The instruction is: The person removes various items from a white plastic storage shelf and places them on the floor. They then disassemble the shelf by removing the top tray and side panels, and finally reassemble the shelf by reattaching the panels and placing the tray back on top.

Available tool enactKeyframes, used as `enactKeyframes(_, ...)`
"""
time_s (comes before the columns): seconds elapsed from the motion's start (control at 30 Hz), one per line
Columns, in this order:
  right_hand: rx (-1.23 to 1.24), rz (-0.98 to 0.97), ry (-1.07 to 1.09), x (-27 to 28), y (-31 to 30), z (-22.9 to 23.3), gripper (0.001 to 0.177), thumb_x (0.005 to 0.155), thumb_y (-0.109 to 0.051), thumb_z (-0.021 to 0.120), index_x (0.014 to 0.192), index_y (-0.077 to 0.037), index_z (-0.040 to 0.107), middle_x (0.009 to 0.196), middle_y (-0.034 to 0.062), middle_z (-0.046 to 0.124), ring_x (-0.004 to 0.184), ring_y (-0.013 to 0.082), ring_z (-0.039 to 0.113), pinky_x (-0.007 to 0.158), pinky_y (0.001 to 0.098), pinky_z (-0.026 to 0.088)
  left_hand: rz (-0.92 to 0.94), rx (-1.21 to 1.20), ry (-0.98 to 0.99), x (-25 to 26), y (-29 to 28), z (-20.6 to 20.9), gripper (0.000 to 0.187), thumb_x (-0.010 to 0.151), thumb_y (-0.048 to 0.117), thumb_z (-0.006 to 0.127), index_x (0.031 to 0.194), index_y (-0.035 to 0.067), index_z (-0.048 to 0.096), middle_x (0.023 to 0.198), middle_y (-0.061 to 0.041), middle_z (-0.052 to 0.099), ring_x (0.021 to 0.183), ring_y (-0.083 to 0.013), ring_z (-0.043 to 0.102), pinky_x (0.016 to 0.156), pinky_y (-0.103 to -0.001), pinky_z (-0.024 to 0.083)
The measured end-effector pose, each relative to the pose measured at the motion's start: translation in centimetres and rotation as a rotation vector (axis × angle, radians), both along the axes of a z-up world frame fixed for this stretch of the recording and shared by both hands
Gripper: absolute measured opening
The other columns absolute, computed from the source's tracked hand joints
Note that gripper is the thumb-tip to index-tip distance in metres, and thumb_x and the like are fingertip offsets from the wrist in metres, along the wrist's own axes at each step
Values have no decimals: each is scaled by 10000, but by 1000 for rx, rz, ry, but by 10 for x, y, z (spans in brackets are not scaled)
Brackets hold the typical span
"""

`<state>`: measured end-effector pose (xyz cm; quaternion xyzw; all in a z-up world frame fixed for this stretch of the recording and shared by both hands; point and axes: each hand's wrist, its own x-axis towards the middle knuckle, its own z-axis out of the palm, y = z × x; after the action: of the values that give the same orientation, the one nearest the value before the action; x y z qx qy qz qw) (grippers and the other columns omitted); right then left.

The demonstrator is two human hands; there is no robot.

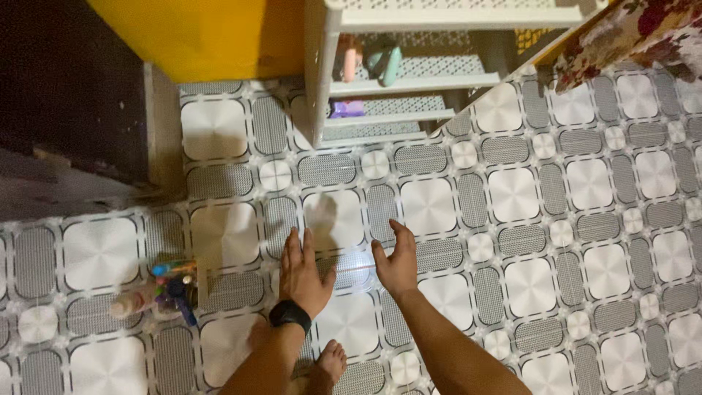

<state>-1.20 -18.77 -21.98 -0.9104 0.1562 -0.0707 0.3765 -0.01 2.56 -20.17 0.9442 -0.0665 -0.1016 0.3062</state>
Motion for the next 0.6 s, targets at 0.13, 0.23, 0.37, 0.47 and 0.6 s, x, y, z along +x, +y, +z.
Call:
enactKeyframes(0.13,30,10,-109,55,-13,16,529,890,-176,722,1350,22,552,1312,204,604,1239,359,577,1055,429,474,-25,-27,-51,65,-18,22,948,808,299,730,1571,40,230,1635,-247,189,1488,-448,236,1211,-499,246)
enactKeyframes(0.23,48,11,-175,103,-19,21,493,895,-163,735,1326,18,579,1271,195,633,1193,339,614,1023,413,501,-81,-23,-248,129,-29,40,908,861,300,712,1574,4,235,1637,-278,186,1503,-477,220,1228,-536,206)
enactKeyframes(0.37,94,-58,-230,196,-29,28,484,910,-190,737,1315,26,580,1235,190,654,1120,311,648,926,402,540,-75,-59,-409,221,-51,69,979,843,296,733,1591,-34,195,1619,-330,126,1498,-531,160,1210,-613,141)
enactKeyframes(0.47,107,-120,-179,264,-42,44,485,899,-228,719,1294,25,594,1173,175,706,957,300,696,800,402,574,-152,-21,-523,274,-55,96,971,837,280,739,1607,22,205,1650,-274,143,1522,-520,165,1225,-639,148)
enactKeyframes(0.6,-1,-195,-105,337,-62,50,441,929,-281,735,1225,29,631,1100,198,727,900,322,737,858,405,563,-192,88,-609,306,-59,114,934,844,241,733,1631,118,246,1672,-238,178,1529,-476,223,1236,-626,192)
